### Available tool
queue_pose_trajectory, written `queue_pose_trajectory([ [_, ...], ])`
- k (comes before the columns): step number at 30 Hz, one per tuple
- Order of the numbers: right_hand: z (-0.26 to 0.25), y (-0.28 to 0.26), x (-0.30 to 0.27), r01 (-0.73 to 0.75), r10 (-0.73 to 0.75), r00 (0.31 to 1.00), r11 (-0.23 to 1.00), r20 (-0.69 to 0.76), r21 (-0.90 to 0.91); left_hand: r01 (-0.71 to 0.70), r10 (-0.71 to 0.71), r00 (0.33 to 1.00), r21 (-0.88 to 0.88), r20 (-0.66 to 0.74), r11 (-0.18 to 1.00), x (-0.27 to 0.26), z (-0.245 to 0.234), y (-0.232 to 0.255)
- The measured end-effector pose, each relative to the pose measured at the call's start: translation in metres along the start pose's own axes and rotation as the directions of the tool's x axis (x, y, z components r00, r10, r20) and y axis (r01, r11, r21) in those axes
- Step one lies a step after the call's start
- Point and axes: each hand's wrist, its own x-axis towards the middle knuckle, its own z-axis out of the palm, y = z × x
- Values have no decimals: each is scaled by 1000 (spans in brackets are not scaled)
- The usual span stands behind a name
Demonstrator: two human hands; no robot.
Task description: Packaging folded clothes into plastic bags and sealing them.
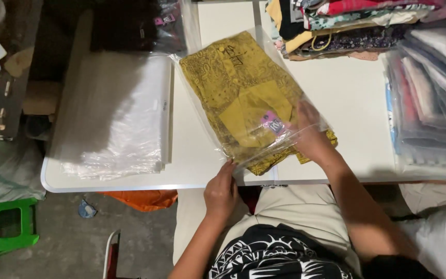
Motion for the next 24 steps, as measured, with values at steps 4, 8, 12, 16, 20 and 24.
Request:
queue_pose_trajectory([
  [4,-9,-28,3,-322,318,946,945,62,66,-54,59,997,96,-46,994,4,-10,14],
  [8,20,-8,2,-360,360,932,921,23,153,-68,100,990,290,-96,955,8,-6,22],
  [12,1,-34,-16,-277,282,958,957,-53,89,-57,121,984,413,-131,909,7,0,33],
  [16,18,-17,-29,-218,193,959,970,-206,-108,-121,161,984,380,-76,917,4,12,48],
  [20,54,24,-9,-398,398,916,917,-48,13,13,-2,983,-59,185,998,5,15,75],
  [24,61,28,11,-424,437,893,897,-111,127,231,-130,950,-357,285,905,-2,63,45],
])
